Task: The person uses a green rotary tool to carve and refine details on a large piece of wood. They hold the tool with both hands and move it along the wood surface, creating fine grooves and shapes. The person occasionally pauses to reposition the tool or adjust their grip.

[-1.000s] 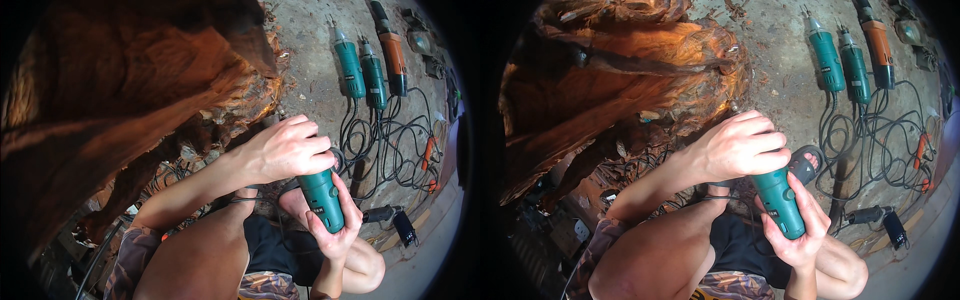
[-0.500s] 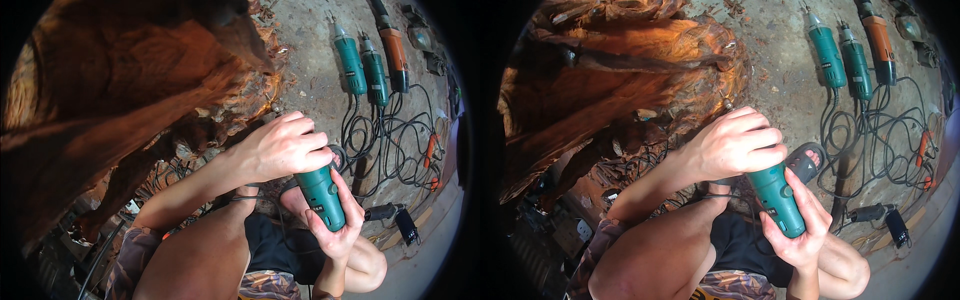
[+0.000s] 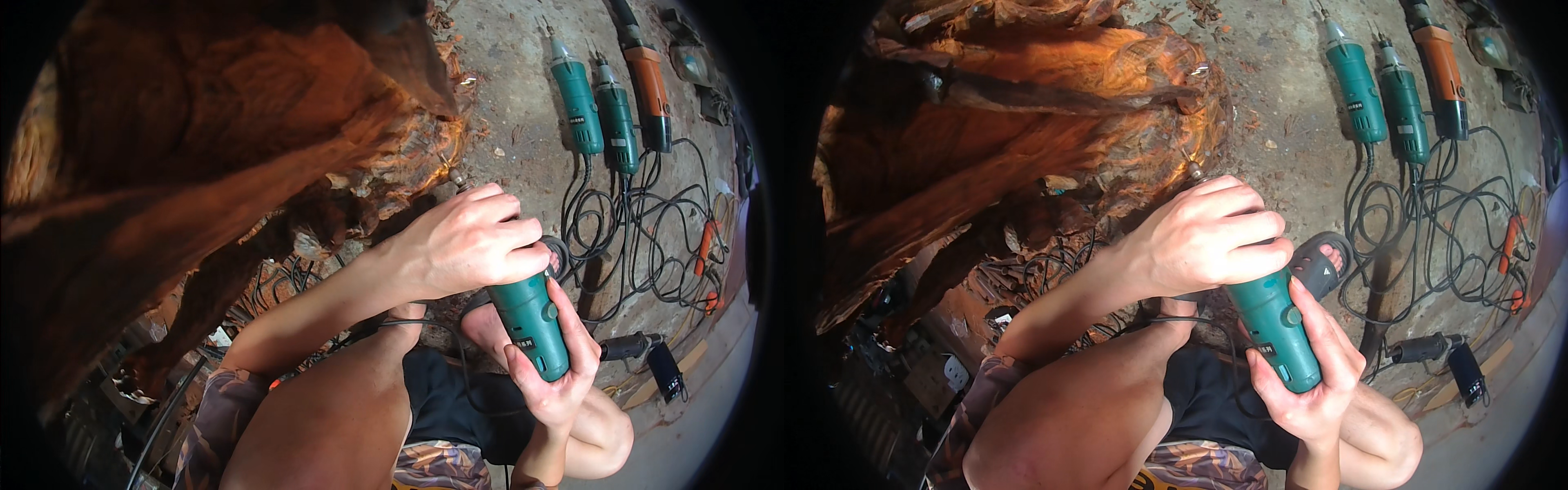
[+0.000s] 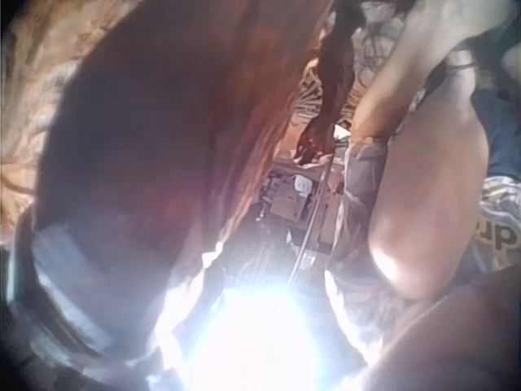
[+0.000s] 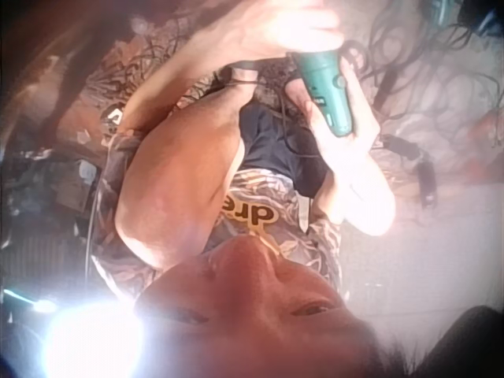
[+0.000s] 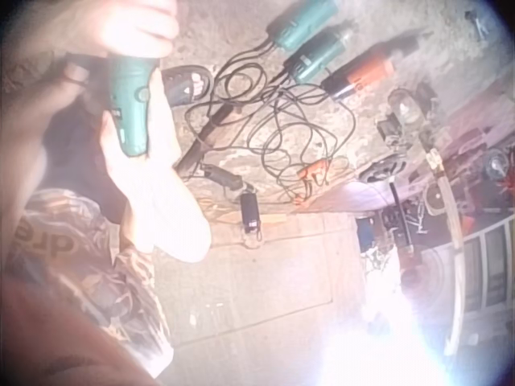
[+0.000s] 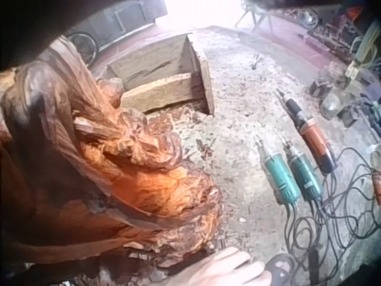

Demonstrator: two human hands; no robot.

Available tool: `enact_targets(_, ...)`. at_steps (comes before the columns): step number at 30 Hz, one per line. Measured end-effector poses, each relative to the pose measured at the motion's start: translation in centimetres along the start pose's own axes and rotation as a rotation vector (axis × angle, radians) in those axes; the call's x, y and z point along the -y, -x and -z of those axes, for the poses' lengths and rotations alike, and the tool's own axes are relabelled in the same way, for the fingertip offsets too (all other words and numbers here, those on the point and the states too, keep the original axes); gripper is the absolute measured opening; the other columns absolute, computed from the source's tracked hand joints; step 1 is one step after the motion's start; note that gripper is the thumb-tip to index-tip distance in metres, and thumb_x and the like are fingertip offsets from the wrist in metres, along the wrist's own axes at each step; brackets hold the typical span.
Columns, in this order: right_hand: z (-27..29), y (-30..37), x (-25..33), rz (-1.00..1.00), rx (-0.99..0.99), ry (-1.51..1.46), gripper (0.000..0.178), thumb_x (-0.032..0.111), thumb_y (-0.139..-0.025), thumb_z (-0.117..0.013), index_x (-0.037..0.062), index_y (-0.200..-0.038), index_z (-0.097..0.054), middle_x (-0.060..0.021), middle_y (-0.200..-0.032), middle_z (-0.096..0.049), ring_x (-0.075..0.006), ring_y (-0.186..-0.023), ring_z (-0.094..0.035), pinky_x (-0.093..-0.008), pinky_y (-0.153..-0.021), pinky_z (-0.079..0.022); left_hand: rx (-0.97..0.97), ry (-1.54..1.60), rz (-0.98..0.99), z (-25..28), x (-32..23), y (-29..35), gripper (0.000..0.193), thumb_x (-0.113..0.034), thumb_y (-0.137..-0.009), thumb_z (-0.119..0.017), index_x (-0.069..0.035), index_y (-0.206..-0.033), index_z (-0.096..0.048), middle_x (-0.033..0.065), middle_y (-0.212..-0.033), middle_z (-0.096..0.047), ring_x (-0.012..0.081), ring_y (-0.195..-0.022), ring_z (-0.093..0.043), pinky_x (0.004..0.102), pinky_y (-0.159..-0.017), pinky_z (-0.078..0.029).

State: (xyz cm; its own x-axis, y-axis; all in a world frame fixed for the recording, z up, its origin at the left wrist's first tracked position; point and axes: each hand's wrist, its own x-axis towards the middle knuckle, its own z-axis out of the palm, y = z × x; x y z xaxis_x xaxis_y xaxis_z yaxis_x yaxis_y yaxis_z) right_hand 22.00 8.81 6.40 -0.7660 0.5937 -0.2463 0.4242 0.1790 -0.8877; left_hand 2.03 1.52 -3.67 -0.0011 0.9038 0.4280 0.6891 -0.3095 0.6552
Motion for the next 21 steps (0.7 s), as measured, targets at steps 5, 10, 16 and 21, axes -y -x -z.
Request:
enact_targets(5,0.22,0.67,-0.21,-0.074,0.014,0.000,0.073,0.014,-0.072,-0.082,-0.0127,-0.136,-0.059,-0.0250,-0.120,-0.071,-0.0274,-0.107,-0.071,-0.0372,-0.097,-0.053,0.021,0.021,0.009,0.06,-0.24,0.01,0.025,-0.016,-0.073,-0.070,-0.009,-0.096,-0.067,0.0019,-0.094,-0.063,0.0198,-0.084,-0.062,0.0335,-0.076,-0.052)
enact_targets(10,-0.05,0.67,-0.10,-0.049,-0.019,0.014,0.067,0.008,-0.072,-0.083,-0.0095,-0.133,-0.063,-0.0255,-0.114,-0.073,-0.0290,-0.102,-0.074,-0.0366,-0.092,-0.056,0.023,0.011,0.011,0.10,-0.42,0.14,0.025,-0.016,-0.073,-0.070,-0.009,-0.097,-0.067,0.0020,-0.095,-0.063,0.0198,-0.085,-0.062,0.0337,-0.076,-0.052)
enact_targets(16,-0.17,0.86,-0.21,-0.052,-0.027,-0.003,0.067,0.008,-0.072,-0.083,-0.0095,-0.133,-0.063,-0.0257,-0.114,-0.073,-0.0286,-0.102,-0.074,-0.0363,-0.092,-0.056,0.036,0.001,0.009,0.18,-0.52,0.15,0.024,-0.016,-0.074,-0.070,-0.009,-0.097,-0.067,0.0020,-0.095,-0.063,0.0196,-0.085,-0.062,0.0334,-0.075,-0.052)
enact_targets(21,-0.12,0.74,-0.14,-0.041,-0.018,0.015,0.067,0.009,-0.072,-0.083,-0.0095,-0.134,-0.063,-0.0251,-0.113,-0.073,-0.0277,-0.100,-0.074,-0.0359,-0.090,-0.056,0.042,0.002,0.011,0.30,-0.56,0.15,0.024,-0.016,-0.074,-0.070,-0.009,-0.096,-0.067,0.0017,-0.095,-0.063,0.0191,-0.085,-0.062,0.0330,-0.075,-0.052)
